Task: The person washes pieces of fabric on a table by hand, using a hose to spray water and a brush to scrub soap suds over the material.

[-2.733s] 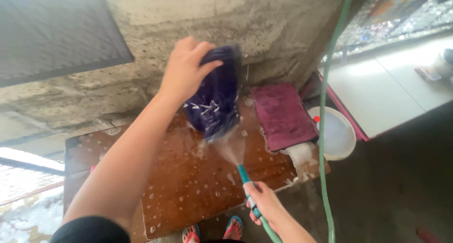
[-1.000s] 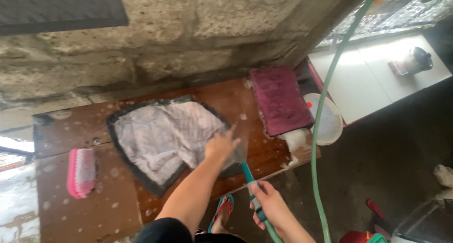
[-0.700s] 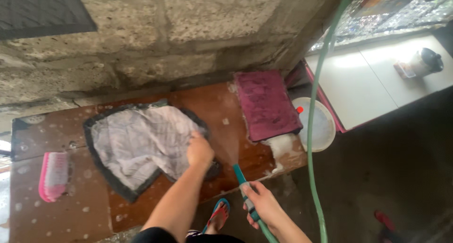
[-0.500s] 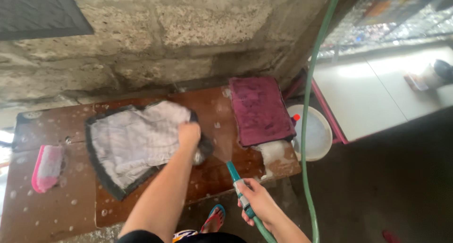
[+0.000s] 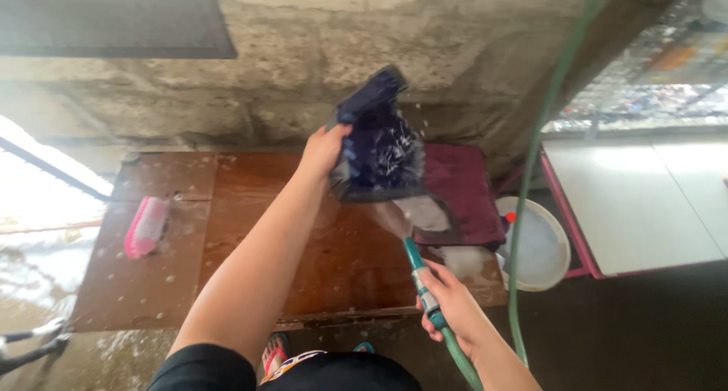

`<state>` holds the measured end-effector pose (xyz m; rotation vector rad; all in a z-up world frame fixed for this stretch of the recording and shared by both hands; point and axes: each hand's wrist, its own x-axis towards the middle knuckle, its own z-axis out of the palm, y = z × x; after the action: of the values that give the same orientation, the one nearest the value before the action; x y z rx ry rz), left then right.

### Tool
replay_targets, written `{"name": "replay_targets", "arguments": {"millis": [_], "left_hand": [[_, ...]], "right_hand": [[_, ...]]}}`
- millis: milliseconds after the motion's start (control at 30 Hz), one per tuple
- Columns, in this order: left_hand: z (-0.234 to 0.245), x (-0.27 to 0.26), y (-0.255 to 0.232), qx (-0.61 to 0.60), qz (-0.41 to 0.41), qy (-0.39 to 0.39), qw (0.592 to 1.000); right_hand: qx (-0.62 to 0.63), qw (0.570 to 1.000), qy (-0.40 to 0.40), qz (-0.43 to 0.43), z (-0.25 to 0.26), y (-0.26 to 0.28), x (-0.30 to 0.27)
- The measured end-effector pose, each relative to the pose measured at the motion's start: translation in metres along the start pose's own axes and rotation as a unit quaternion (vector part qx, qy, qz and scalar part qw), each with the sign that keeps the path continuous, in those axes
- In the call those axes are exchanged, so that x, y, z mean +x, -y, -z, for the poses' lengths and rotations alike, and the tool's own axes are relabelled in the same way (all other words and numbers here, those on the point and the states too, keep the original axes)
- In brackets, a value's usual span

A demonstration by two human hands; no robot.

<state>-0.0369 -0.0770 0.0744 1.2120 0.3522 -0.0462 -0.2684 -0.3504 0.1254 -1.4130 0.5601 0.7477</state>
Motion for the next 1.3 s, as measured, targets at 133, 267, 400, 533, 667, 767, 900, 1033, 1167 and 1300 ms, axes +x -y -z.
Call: {"name": "replay_targets", "arguments": {"millis": [133, 267, 400, 533, 667, 767, 900, 1033, 1167, 1300], "left_hand": [[0.115, 0.003, 0.06, -0.032, 0.048, -0.022, 0.998], [0.243, -0.002, 0.134, 0.434, -0.036, -0.083, 0.896], [0.312, -0.03, 0.165, 0.464, 0.04, -0.172, 0.868], [0.316, -0.04, 0.131, 0.475, 0.071, -0.199, 0.854], [0.302, -0.056, 0.095, 0.739, -0.135, -0.222, 0.621], [0.287, -0.097, 0.095, 0.754, -0.199, 0.061, 0.623], [0.291, -0.149, 0.093, 0.665, -0.305, 0.067, 0.678], [0.295, -0.113, 0.082, 0.709, -0.147, 0.132, 0.677], [0.308, -0.01, 0.085, 0.67, -0.121, -0.132, 0.721], [0.302, 0.055, 0.111, 0.63, 0.003, -0.139, 0.764]], "right_hand": [[-0.016, 1.0, 0.001, -0.015, -0.026, -0.012, 0.011], [-0.053, 0.998, 0.004, -0.045, -0.068, -0.034, 0.019], [-0.075, 0.993, -0.018, -0.085, -0.116, -0.044, 0.025], [-0.055, 0.995, -0.045, -0.068, -0.156, -0.047, 0.044], [-0.1, 0.989, -0.021, -0.109, -0.197, -0.052, 0.057], [-0.087, 0.99, -0.047, -0.099, -0.21, -0.035, 0.072], [-0.101, 0.987, -0.022, -0.125, -0.237, -0.037, 0.068], [-0.103, 0.985, -0.007, -0.141, -0.256, -0.037, 0.058], [-0.09, 0.988, -0.051, -0.118, -0.27, -0.035, 0.059], [-0.148, 0.985, 0.021, -0.09, -0.279, -0.036, 0.063]]}}
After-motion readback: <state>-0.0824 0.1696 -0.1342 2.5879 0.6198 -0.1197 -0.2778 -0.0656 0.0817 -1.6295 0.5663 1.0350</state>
